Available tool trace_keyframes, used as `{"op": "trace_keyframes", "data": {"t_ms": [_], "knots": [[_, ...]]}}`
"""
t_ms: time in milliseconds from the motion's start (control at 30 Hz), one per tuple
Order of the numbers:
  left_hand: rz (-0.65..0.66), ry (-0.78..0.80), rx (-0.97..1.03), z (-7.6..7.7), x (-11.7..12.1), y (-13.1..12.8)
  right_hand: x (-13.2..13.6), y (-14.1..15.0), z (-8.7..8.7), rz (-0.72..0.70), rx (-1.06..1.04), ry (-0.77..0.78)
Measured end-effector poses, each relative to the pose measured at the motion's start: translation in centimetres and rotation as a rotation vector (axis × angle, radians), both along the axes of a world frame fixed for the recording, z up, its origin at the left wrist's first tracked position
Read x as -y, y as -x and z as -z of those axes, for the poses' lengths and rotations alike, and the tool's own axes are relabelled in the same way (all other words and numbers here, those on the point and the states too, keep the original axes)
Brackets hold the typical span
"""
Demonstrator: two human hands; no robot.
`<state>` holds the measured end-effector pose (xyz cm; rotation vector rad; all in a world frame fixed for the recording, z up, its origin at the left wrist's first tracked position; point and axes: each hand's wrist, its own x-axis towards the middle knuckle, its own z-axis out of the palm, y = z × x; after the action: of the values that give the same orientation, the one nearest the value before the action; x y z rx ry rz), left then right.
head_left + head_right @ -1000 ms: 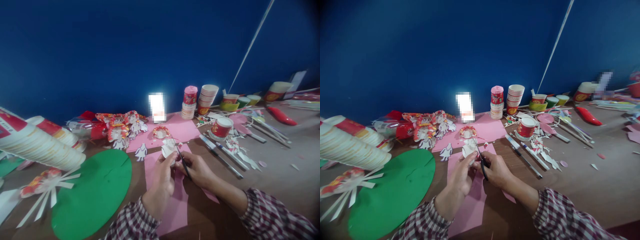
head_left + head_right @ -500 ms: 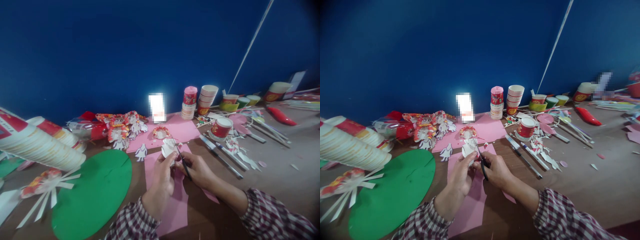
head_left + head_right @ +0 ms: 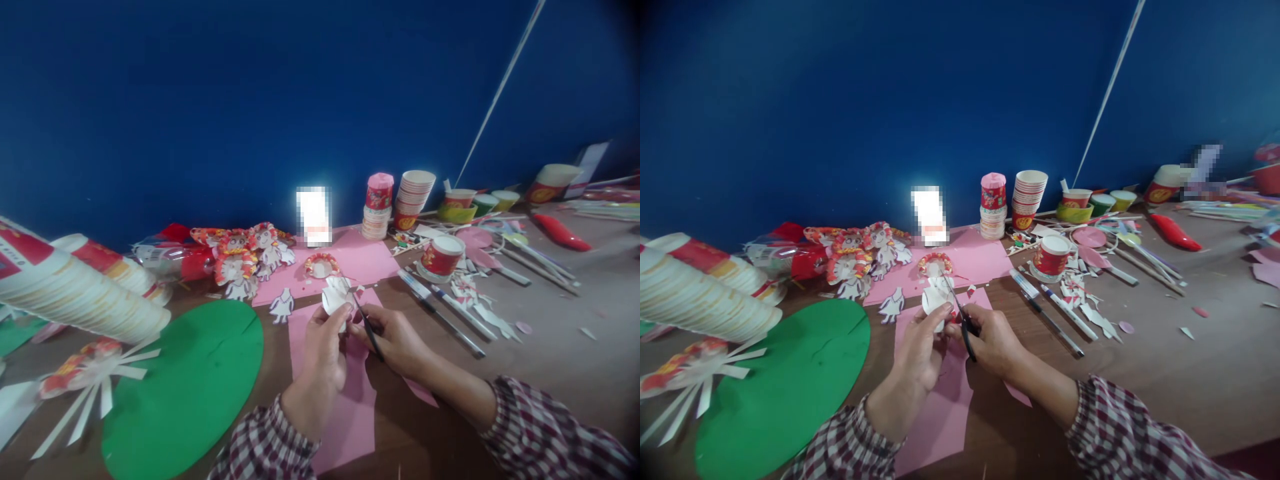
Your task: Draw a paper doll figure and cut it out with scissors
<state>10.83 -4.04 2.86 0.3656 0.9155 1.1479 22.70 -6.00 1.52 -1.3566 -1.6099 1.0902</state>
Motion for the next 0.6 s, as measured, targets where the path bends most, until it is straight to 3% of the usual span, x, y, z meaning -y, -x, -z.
{"op": "trace_keyframes", "data": {"t_ms": [600], "knots": [[-0.008, -0.011, -0.057, 0.08, -0.05, 0.47, 0.06, -0.09, 0.31, 0.022, 0.079, -0.020]]}}
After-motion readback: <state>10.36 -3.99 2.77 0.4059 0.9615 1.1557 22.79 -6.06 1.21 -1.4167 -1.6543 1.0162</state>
